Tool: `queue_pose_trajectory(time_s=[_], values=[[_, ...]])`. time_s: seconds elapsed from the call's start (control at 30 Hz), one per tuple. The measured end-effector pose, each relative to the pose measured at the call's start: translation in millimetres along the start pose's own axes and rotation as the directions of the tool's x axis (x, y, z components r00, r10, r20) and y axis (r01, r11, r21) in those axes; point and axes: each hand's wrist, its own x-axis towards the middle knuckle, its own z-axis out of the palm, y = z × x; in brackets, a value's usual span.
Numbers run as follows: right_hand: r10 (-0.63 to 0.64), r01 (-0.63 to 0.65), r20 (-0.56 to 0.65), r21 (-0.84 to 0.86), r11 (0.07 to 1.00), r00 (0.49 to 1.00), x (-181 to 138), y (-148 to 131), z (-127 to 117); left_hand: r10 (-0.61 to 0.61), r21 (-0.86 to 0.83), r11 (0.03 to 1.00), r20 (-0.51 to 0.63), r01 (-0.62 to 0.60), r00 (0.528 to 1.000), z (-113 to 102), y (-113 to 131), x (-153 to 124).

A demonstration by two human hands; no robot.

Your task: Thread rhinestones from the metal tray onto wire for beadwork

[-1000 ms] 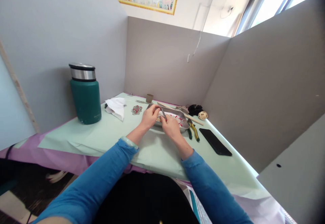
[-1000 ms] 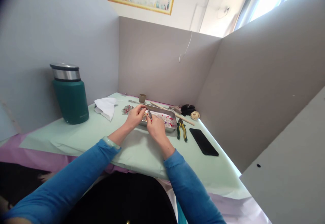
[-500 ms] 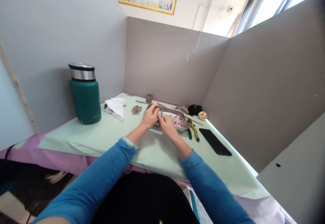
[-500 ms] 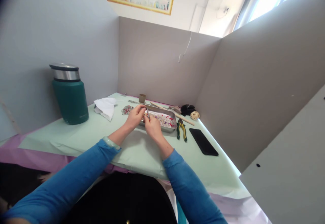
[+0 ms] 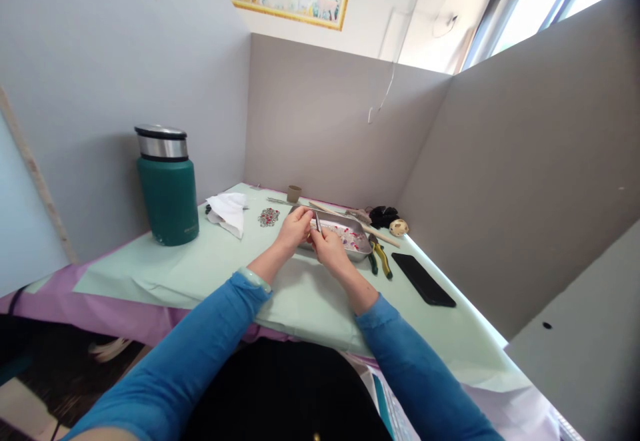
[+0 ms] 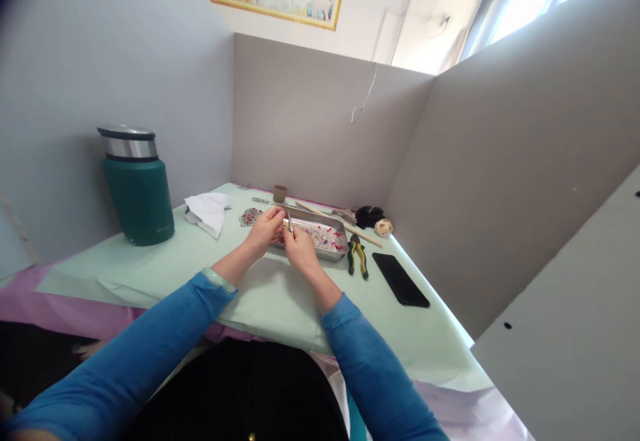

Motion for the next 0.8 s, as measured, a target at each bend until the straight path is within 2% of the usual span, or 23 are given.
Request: queue_pose_trajectory(time_s=[0.17,0.53,0.7,0.8], values=[[-0.01,0.009,-0.02,-0.05,0.999,1.0,-2.6,-2.2,-3.5,-0.042,-0.092,0.994,0.102,0.052,0.994,-2.5,5.1,-2.8],[-0.019,0.018,-0.013,-0.08,0.997,1.0,-3.6,-2.6,-5.1,-0.026,-0.123,0.991,0.137,0.043,0.99,-7.4,3.6,-1.1],[-0.038,0.028,-0.034,-0.263,0.964,0.999,-5.8,-3.9,-5.4,-0.014,-0.115,0.993,0.131,0.029,0.991,-6.9,1.1,-0.9],[-0.021,-0.014,-0.07,-0.467,0.884,0.997,-8.5,-6.4,-5.7,-0.022,-0.122,0.992,0.132,0.038,0.991,-6.9,-1.2,-0.9]])
